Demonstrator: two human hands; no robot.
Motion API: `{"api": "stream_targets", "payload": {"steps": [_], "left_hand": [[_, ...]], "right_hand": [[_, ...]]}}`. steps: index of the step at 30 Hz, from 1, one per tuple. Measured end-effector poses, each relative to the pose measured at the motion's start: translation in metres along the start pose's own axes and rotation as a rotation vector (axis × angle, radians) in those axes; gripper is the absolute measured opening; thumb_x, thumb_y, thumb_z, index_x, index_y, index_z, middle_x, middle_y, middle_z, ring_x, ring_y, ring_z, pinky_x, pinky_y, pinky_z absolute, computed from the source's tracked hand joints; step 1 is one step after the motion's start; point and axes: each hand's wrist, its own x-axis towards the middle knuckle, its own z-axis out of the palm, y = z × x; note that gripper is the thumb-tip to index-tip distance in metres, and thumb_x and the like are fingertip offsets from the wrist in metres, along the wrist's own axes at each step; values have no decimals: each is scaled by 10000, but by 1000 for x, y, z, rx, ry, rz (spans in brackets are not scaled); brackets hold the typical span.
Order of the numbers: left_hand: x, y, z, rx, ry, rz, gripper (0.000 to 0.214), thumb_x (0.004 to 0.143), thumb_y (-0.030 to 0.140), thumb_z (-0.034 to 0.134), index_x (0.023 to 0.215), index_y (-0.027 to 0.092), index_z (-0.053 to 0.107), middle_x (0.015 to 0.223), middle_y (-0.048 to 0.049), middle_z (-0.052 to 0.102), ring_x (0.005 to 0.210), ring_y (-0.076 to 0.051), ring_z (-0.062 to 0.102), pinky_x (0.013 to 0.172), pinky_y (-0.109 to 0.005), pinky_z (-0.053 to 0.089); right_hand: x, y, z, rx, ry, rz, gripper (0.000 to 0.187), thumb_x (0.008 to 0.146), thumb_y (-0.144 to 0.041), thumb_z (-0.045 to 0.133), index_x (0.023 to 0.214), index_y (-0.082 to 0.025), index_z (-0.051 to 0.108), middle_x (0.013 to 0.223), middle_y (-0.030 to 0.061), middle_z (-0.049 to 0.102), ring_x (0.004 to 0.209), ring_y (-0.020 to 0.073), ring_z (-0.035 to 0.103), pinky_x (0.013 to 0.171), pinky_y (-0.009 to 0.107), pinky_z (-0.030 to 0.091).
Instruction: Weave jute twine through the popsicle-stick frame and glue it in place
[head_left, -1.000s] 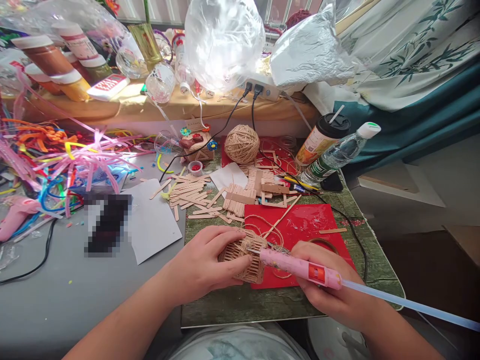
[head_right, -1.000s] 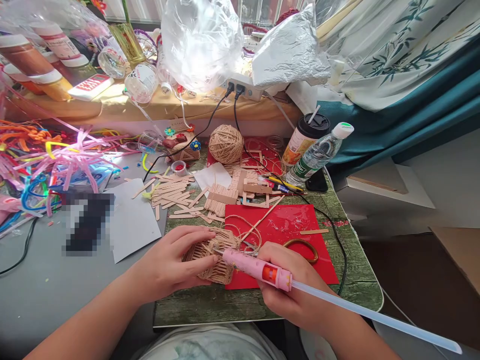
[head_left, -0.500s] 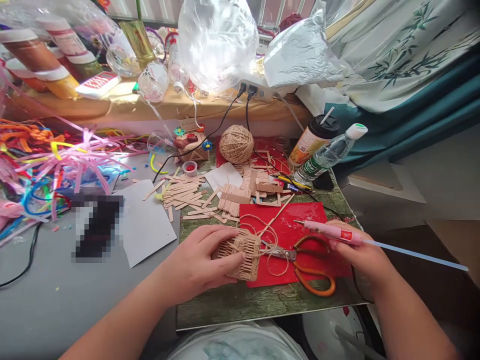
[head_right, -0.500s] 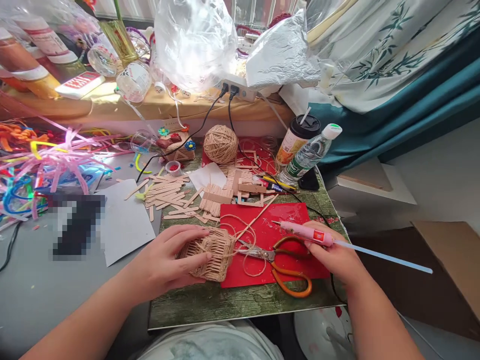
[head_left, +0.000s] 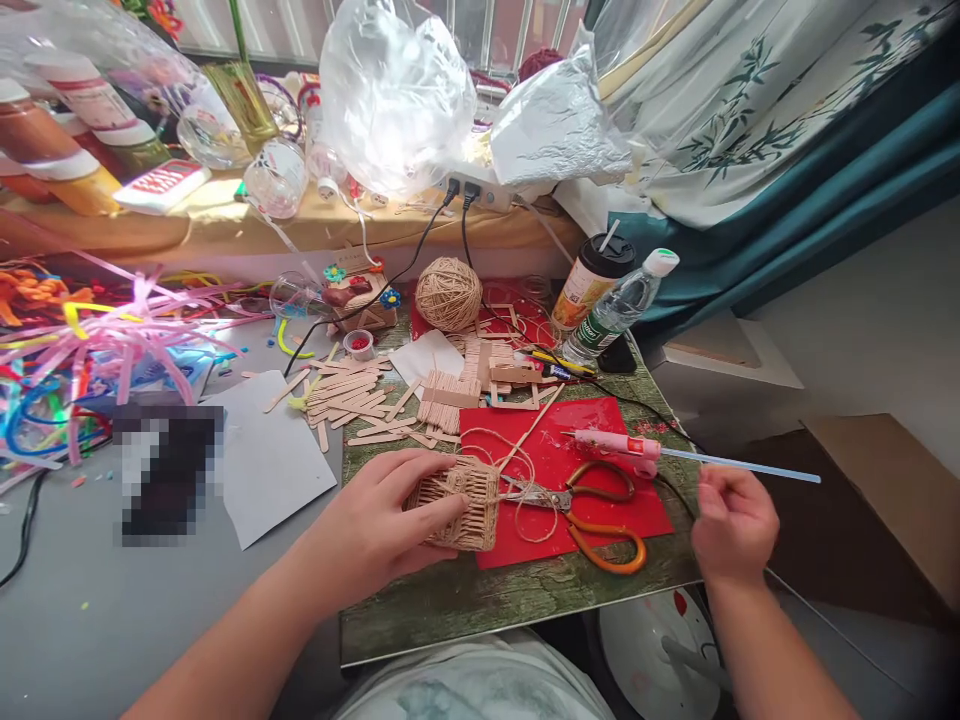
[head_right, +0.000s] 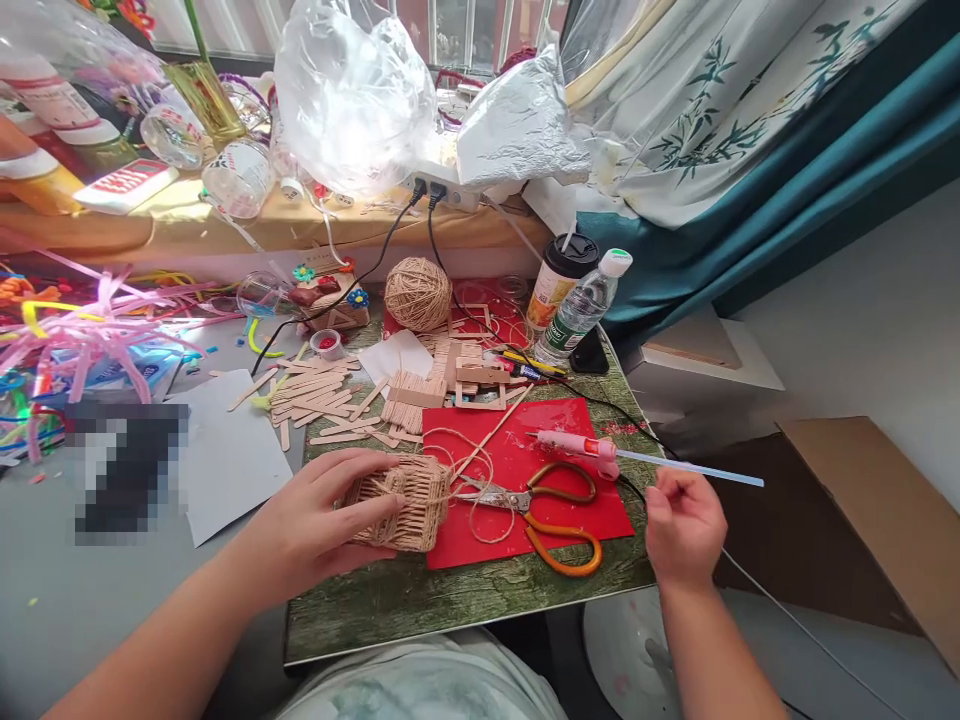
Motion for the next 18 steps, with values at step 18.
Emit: {"api": "stream_targets", "payload": {"steps": [18], "left_hand": [[-7, -2, 3, -14, 44, -13, 568, 935, 391, 819, 1461, 295, 626, 1464, -164, 652, 1325, -326, 647, 1077, -500, 595]], "right_hand": [[-24, -196, 109, 80, -614, -650, 131, 1082, -129, 526, 1058, -210, 627, 1051, 97, 755, 957, 247, 615, 867, 436, 522]]}}
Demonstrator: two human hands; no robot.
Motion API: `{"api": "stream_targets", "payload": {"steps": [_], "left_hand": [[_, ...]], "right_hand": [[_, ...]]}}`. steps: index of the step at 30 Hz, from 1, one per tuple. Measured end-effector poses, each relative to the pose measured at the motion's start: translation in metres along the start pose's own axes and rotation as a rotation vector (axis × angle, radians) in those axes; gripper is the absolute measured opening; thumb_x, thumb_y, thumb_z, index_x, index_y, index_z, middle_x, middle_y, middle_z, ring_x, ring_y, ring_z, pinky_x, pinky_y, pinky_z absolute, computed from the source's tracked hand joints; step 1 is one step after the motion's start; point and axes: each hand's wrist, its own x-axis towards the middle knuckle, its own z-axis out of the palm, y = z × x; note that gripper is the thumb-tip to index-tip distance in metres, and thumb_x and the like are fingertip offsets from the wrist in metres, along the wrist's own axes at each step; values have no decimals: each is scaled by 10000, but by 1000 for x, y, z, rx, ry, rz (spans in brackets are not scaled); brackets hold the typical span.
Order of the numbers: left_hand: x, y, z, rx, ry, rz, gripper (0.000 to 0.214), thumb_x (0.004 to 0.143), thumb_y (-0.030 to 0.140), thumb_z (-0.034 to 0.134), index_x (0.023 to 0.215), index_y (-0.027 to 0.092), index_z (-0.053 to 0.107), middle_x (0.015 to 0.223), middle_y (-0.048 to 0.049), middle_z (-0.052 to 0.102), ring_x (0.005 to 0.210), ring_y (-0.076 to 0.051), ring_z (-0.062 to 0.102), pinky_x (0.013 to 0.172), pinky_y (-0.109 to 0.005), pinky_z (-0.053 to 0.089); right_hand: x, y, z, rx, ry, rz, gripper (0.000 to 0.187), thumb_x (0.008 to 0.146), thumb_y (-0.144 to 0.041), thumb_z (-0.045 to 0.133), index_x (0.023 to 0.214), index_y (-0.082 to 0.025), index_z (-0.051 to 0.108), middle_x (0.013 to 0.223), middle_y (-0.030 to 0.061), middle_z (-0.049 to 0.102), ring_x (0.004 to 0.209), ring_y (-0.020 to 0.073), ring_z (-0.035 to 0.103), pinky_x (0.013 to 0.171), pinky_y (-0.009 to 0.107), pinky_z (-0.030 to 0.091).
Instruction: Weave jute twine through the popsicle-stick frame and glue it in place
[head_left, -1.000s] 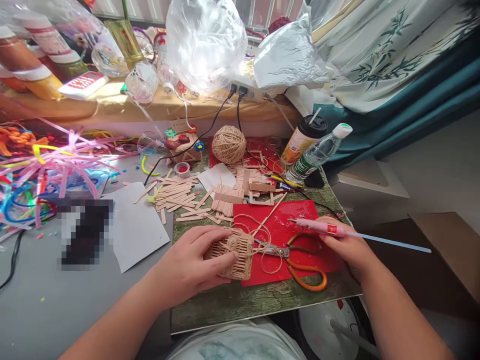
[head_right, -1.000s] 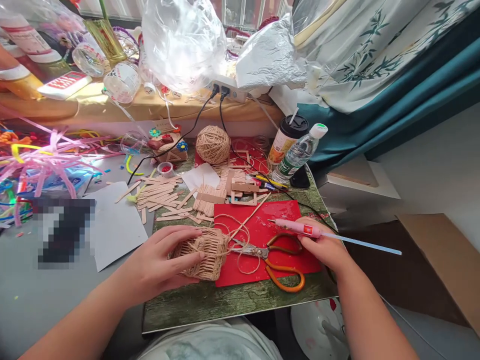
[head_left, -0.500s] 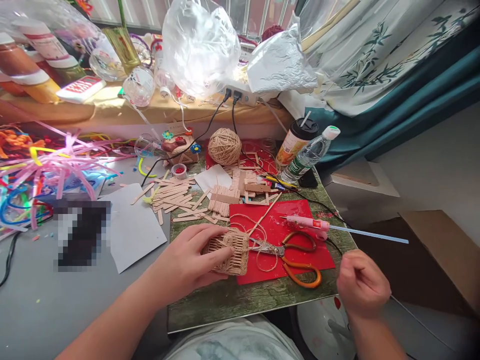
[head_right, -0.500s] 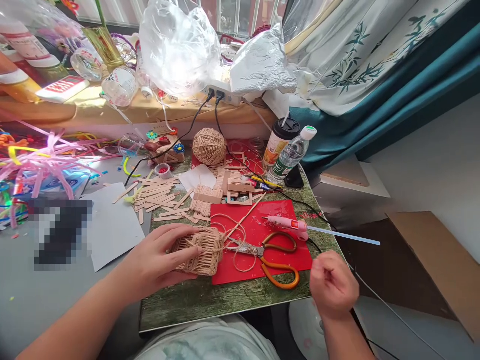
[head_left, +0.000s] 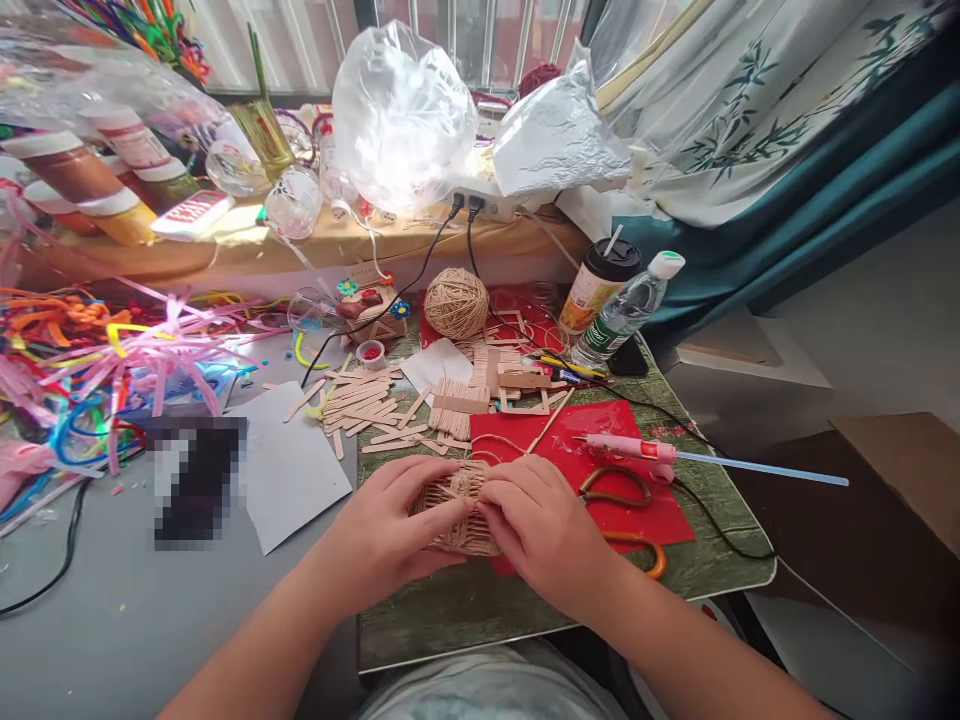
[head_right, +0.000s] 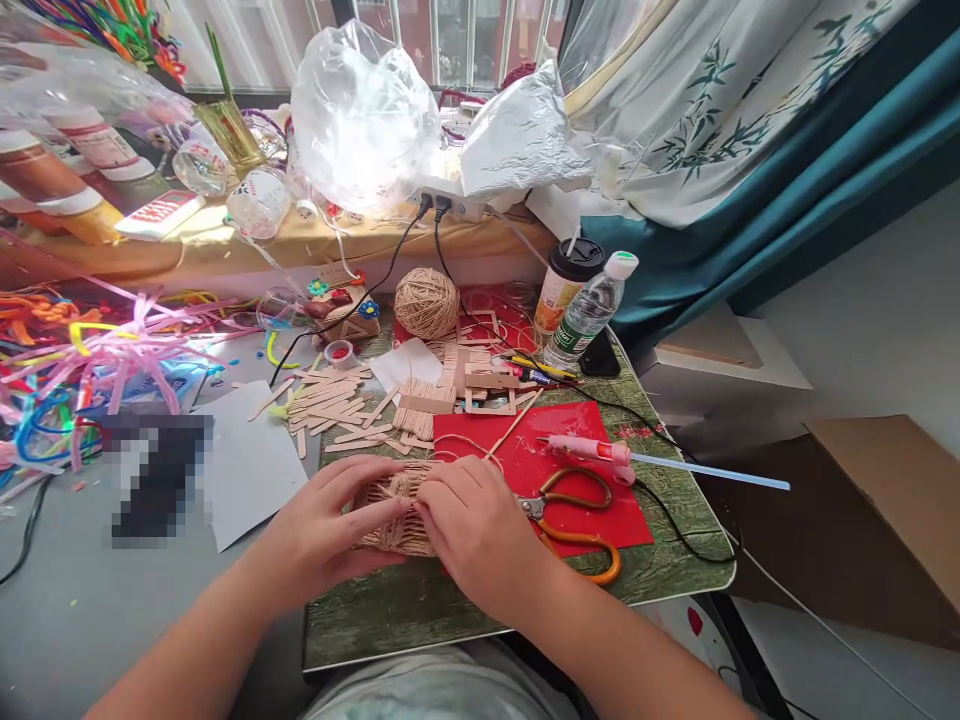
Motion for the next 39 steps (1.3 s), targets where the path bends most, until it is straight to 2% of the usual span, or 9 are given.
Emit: {"api": "stream_targets", "payload": {"steps": [4, 6, 13, 19, 23, 27, 31, 35, 39], "left_hand": [[-4, -3, 8, -149, 90, -57, 918, 880, 425, 878, 1629, 247, 377, 1409, -183, 694, 1287, -308, 680, 1082, -508, 595], [-4, -3, 10, -176, 109, -104, 993, 854, 462, 896, 1637, 223, 334, 1381, -188, 708, 1266, -308, 695, 1073, -506, 601], [-3, 0, 6, -57, 21, -99, 939, 890, 572, 828, 1613, 168, 383, 1382, -204, 712, 1258, -334, 706, 1085, -507, 598], [0, -1, 5, -27, 18, -54, 802, 929, 560, 795, 1532, 134, 483, 1400, -213, 702, 1272, -324, 690, 1090, -485, 592], [-3, -2, 5, -22, 0, -72, 848, 925, 567, 797, 1563, 129, 450, 1397, -210, 700, 1271, -324, 689, 1089, -481, 590], [-6, -2, 4, -23, -29, -115, 941, 916, 537, 818, 1635, 149, 352, 1401, -201, 693, 1270, -322, 687, 1104, -468, 577], [-6, -1, -1, -36, -47, -149, 934, 922, 511, 817, 1651, 193, 327, 1397, -190, 684, 1260, -322, 684, 1095, -462, 575], [-6, -1, -8, -59, -93, -183, 839, 914, 426, 821, 1600, 216, 385, 1400, -184, 661, 1256, -321, 671, 1072, -454, 584], [-6, -3, -13, -114, -135, -273, 722, 846, 311, 850, 1470, 249, 492, 1376, -148, 635, 1229, -298, 665, 1020, -412, 601]], "right_hand": [[2, 4, -1, 10, 30, -30, 121, 1081, -127, 501, 1105, -220, 576, 1009, 88, 731, 907, 247, 594, 816, 415, 514], [4, 6, -2, -1, 16, -31, 114, 1078, -125, 497, 1105, -219, 557, 987, 83, 714, 888, 243, 585, 810, 407, 516], [5, 8, -3, 34, -44, -29, 139, 1068, -109, 441, 1110, -220, 514, 936, 66, 676, 798, 221, 600, 708, 339, 518], [3, 12, -4, 70, -57, -22, 123, 1070, -113, 472, 1117, -210, 531, 946, 66, 682, 815, 218, 617, 736, 333, 532], [2, 16, -4, 124, -69, -1, 114, 1078, -126, 489, 1128, -207, 551, 950, 67, 677, 835, 218, 612, 748, 333, 525], [-1, 20, -2, 242, -110, 71, 117, 1082, -140, 510, 1140, -214, 579, 979, 64, 679, 867, 208, 611, 789, 335, 519], [-4, 24, -3, 438, -104, 168, 100, 1078, -164, 550, 1117, -232, 612, 991, 46, 681, 895, 190, 628, 815, 316, 517], [-4, 29, -1, 669, -118, 333, 78, 1087, -218, 574, 1070, -245, 645, 973, 24, 675, 884, 165, 644, 823, 284, 529], [-4, 31, 7, 801, -133, 455, 93, 1085, -274, 592, 1030, -238, 657, 956, 24, 660, 861, 164, 629, 785, 272, 530]]}}
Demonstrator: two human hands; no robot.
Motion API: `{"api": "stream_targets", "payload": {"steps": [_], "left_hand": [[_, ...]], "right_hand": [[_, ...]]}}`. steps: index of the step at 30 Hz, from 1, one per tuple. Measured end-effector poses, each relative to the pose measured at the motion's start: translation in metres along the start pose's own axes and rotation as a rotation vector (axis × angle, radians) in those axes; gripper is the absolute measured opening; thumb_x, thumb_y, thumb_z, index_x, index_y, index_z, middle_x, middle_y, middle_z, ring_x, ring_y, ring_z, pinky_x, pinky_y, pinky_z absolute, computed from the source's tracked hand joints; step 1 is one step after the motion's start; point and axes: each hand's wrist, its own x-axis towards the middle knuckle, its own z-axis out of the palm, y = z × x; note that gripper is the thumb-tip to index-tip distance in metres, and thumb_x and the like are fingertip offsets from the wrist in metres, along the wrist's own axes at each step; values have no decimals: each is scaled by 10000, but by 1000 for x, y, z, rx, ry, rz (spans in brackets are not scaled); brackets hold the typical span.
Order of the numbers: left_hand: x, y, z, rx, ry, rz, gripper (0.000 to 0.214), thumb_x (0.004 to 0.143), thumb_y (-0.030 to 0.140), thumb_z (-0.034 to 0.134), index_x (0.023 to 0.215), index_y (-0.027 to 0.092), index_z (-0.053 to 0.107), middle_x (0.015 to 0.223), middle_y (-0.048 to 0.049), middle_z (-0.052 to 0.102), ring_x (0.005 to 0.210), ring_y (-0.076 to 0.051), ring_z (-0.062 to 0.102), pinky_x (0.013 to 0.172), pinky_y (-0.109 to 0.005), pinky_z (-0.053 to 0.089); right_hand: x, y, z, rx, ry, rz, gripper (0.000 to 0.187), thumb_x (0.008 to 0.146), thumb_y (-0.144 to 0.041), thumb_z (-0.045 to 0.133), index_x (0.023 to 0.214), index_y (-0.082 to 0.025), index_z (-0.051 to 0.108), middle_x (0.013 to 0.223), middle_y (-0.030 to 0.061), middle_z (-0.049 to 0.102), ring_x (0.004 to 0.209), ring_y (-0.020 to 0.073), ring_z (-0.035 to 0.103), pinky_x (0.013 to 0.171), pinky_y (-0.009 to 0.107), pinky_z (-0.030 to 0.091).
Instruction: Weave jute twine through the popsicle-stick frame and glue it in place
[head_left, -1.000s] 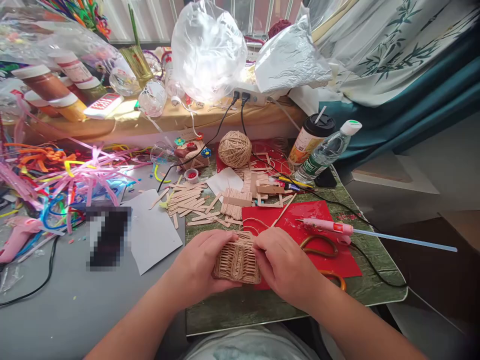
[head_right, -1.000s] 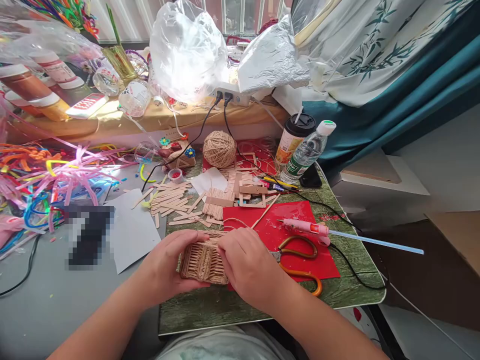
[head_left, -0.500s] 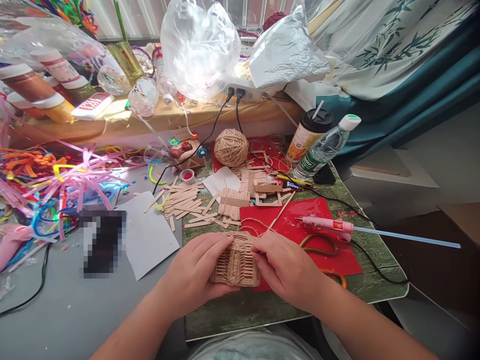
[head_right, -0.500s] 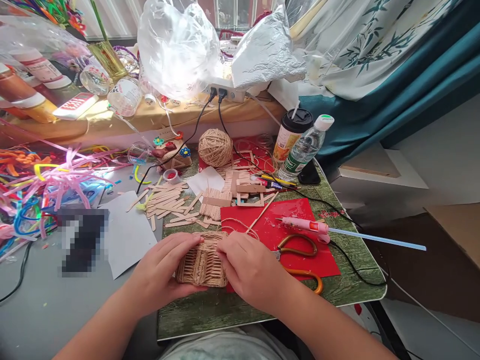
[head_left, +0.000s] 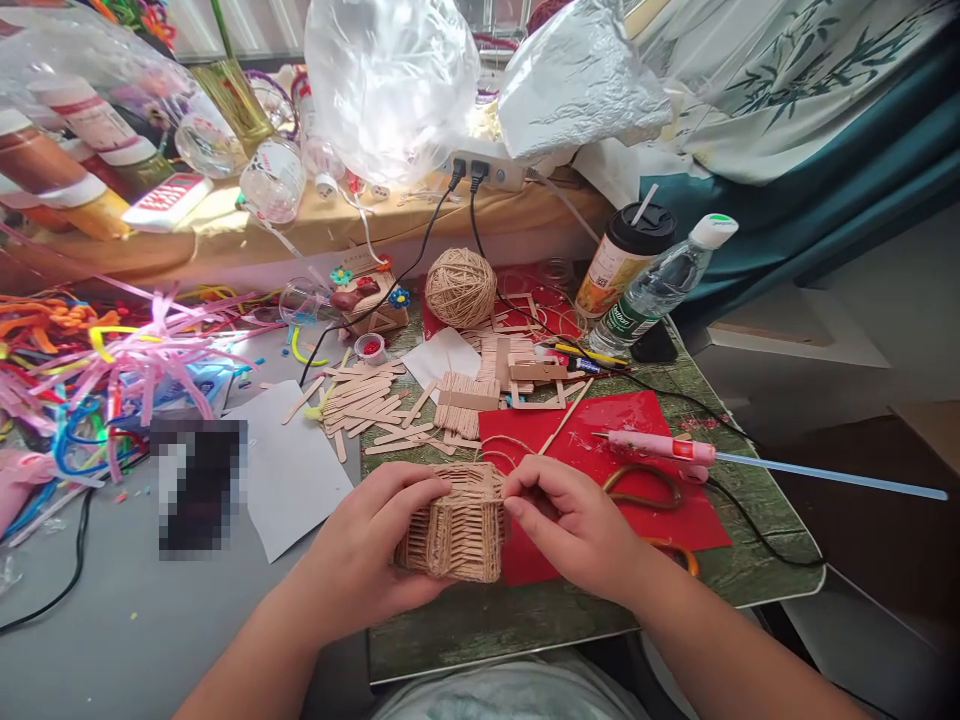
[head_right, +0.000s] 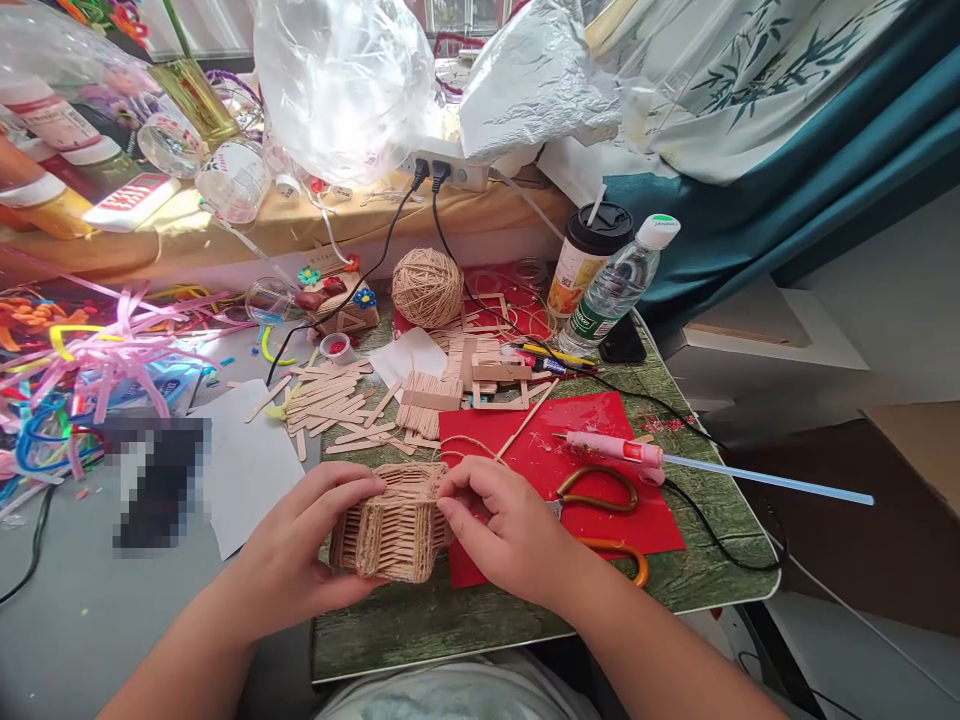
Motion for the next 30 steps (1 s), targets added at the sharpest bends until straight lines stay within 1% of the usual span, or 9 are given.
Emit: {"api": "stream_targets", "payload": {"steps": [5, 8, 10, 14, 16, 19, 23, 25, 30], "left_hand": [[-1, -3, -2, -67, -31, -67, 715, 790, 265, 881, 1402, 271, 512, 1369, -130, 610, 1219, -284, 658, 1018, -396, 596], [-1, -2, -3, -88, -35, -86, 708, 782, 277, 895, 1375, 272, 509, 1370, -130, 600, 1231, -284, 650, 1012, -389, 595], [0, -1, -4, -95, -47, -100, 696, 786, 288, 899, 1359, 273, 504, 1363, -126, 599, 1232, -280, 646, 1006, -383, 594], [2, 2, -6, -89, -84, -119, 675, 795, 275, 887, 1343, 279, 493, 1351, -116, 597, 1232, -275, 638, 999, -381, 589], [4, 3, -7, -81, -93, -120, 664, 801, 288, 887, 1333, 276, 489, 1345, -117, 598, 1233, -276, 635, 997, -382, 586], [6, 5, -7, -66, -92, -108, 648, 815, 311, 884, 1322, 267, 484, 1327, -120, 602, 1210, -270, 645, 985, -374, 584], [7, 7, -8, -42, -81, -98, 628, 822, 336, 881, 1303, 262, 484, 1303, -117, 611, 1177, -263, 657, 960, -363, 591], [7, 7, -8, -37, -86, -100, 632, 816, 339, 884, 1298, 259, 483, 1309, -118, 607, 1180, -263, 654, 957, -363, 593], [6, 5, -8, -11, -99, -98, 638, 806, 301, 870, 1312, 256, 485, 1329, -120, 606, 1198, -273, 654, 977, -379, 593]], "right_hand": [[2, 10, 7, 140, 6, 59, 98, 1066, -312, 616, 1024, -234, 659, 917, 20, 631, 782, 155, 589, 678, 252, 507], [2, 13, 9, 165, 23, 37, 83, 1053, -297, 622, 1012, -234, 658, 895, 17, 627, 752, 148, 578, 644, 245, 494], [2, 14, 9, 131, 38, -24, 56, 1040, -257, 622, 1005, -232, 659, 873, 12, 626, 724, 141, 569, 626, 240, 481], [2, 15, 9, -35, 91, -243, 78, 962, -144, 662, 954, -222, 669, 806, -2, 631, 684, 126, 566, 642, 243, 476], [2, 14, 9, -59, 112, -278, 102, 928, -116, 678, 924, -217, 672, 794, -3, 642, 685, 123, 582, 653, 239, 487], [3, 13, 11, 52, 100, -144, 85, 921, -132, 684, 893, -211, 673, 796, -1, 651, 664, 112, 579, 612, 216, 487], [3, 15, 13, 254, 68, 42, 61, 941, -228, 702, 896, -201, 671, 792, 2, 634, 648, 113, 557, 586, 213, 489], [4, 17, 13, 298, 62, 66, 78, 956, -259, 701, 914, -197, 676, 794, 1, 622, 658, 114, 549, 595, 215, 486], [5, 24, 14, 326, 45, 54, 87, 973, -272, 703, 935, -198, 680, 806, -10, 596, 671, 107, 521, 610, 209, 471]]}}
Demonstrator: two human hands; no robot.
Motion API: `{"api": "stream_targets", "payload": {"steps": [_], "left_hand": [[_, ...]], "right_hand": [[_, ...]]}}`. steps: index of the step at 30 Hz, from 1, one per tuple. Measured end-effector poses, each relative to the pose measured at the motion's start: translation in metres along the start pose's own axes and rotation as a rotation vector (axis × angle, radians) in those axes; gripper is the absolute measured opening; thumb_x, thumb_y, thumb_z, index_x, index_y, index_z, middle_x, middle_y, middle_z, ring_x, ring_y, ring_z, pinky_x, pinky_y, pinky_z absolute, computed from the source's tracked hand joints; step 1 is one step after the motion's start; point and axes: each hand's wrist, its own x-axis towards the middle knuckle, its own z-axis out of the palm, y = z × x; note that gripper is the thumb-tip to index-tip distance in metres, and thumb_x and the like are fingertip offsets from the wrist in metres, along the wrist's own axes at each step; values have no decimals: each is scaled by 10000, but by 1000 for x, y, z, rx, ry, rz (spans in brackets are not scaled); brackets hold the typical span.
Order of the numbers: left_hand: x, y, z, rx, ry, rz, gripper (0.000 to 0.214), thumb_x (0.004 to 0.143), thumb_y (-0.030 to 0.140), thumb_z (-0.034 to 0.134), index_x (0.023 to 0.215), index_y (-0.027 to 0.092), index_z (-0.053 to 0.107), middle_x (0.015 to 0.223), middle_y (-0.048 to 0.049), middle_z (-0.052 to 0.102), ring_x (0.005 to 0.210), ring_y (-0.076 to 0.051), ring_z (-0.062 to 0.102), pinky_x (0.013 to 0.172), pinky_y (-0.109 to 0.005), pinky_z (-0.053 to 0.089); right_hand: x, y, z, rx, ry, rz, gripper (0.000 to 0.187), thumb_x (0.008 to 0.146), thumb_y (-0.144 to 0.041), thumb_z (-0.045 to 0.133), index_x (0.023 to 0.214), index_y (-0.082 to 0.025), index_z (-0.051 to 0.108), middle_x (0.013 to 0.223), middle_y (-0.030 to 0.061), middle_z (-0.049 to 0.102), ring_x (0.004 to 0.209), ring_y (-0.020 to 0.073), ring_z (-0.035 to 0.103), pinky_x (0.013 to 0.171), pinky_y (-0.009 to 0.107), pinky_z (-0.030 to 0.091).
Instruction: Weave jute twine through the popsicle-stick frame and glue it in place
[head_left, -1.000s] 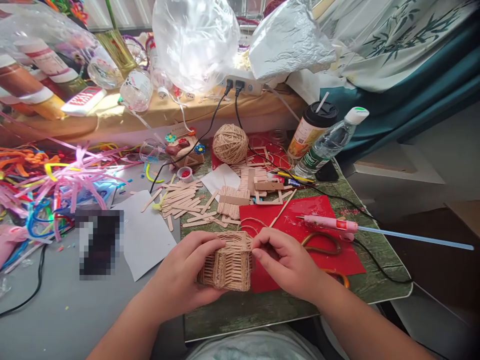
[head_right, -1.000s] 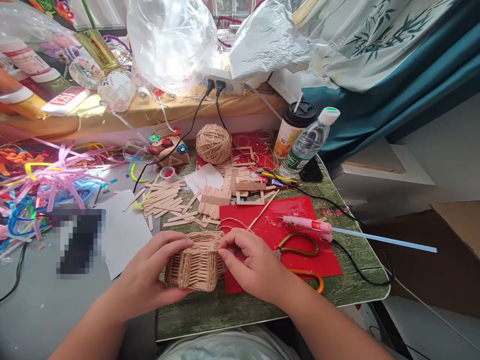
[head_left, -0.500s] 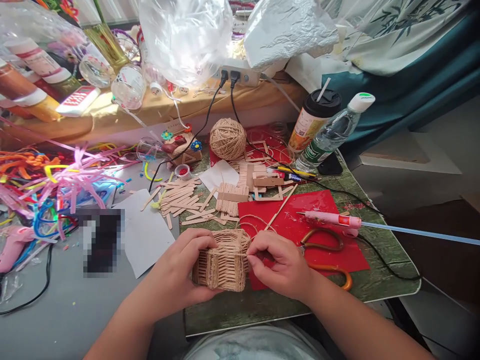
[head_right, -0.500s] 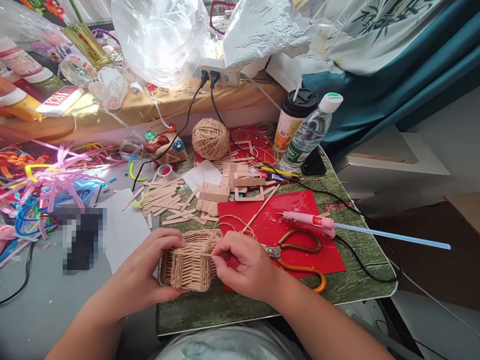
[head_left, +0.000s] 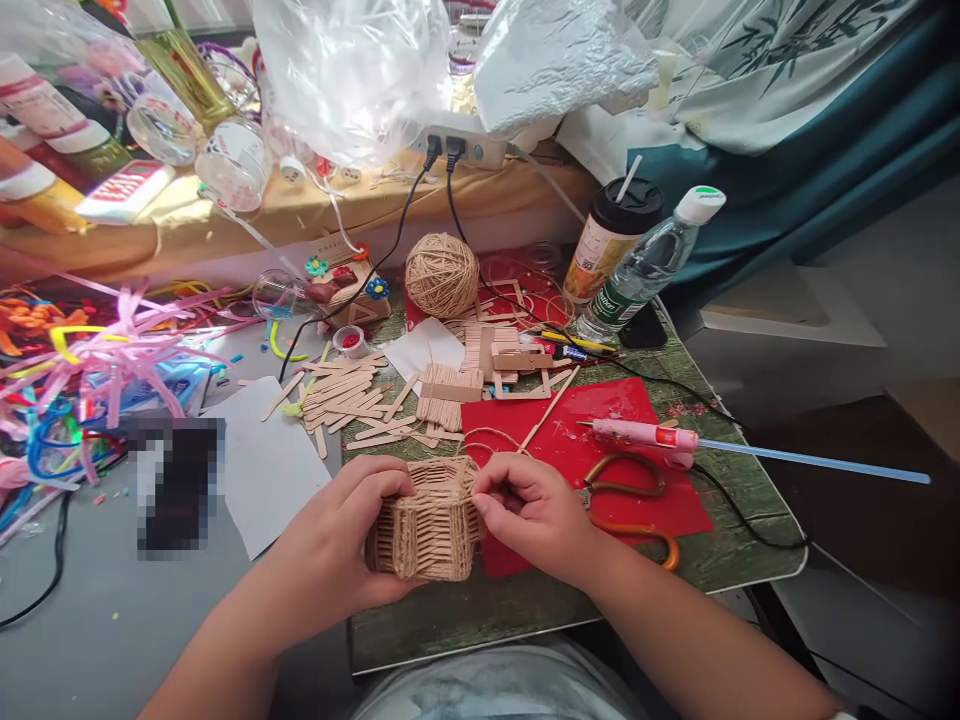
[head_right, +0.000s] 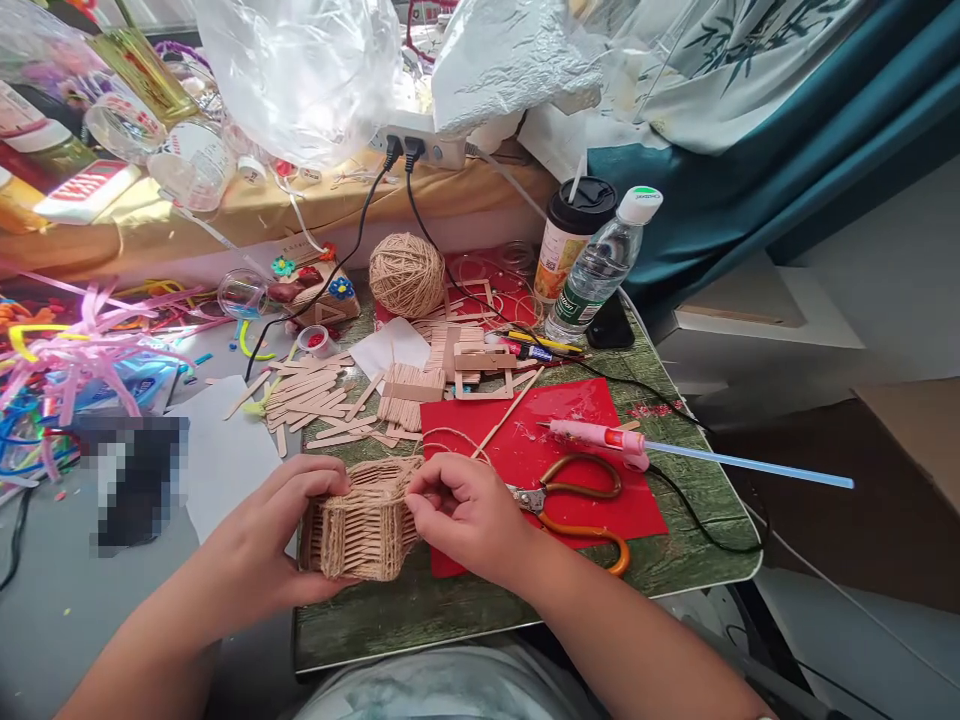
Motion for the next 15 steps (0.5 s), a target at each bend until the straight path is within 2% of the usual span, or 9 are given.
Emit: {"api": "stream_targets", "payload": {"steps": [5, 12, 15], "left_hand": [[3, -1, -1, 12, 19, 22, 645, 823, 335, 865, 1330, 249, 475, 1329, -131, 614, 1193, -277, 665, 972, -382, 600], [5, 1, -2, 7, 43, 30, 656, 795, 326, 888, 1318, 252, 499, 1314, -128, 638, 1182, -278, 682, 960, -368, 614], [5, 3, -3, 9, 49, 30, 651, 784, 306, 889, 1311, 250, 510, 1314, -123, 645, 1176, -277, 692, 956, -364, 618]], "right_hand": [[2, 6, 0, -7, 9, 1, 142, 989, -334, 703, 944, -201, 687, 830, 4, 619, 692, 118, 544, 623, 221, 489], [5, 9, 5, 61, 87, 24, 296, 945, -491, 776, 950, -210, 683, 861, 24, 665, 704, 131, 593, 652, 247, 541], [5, 13, 6, 63, 108, 4, 308, 948, -505, 780, 1031, -218, 707, 814, 5, 636, 677, 125, 574, 614, 232, 522]]}}
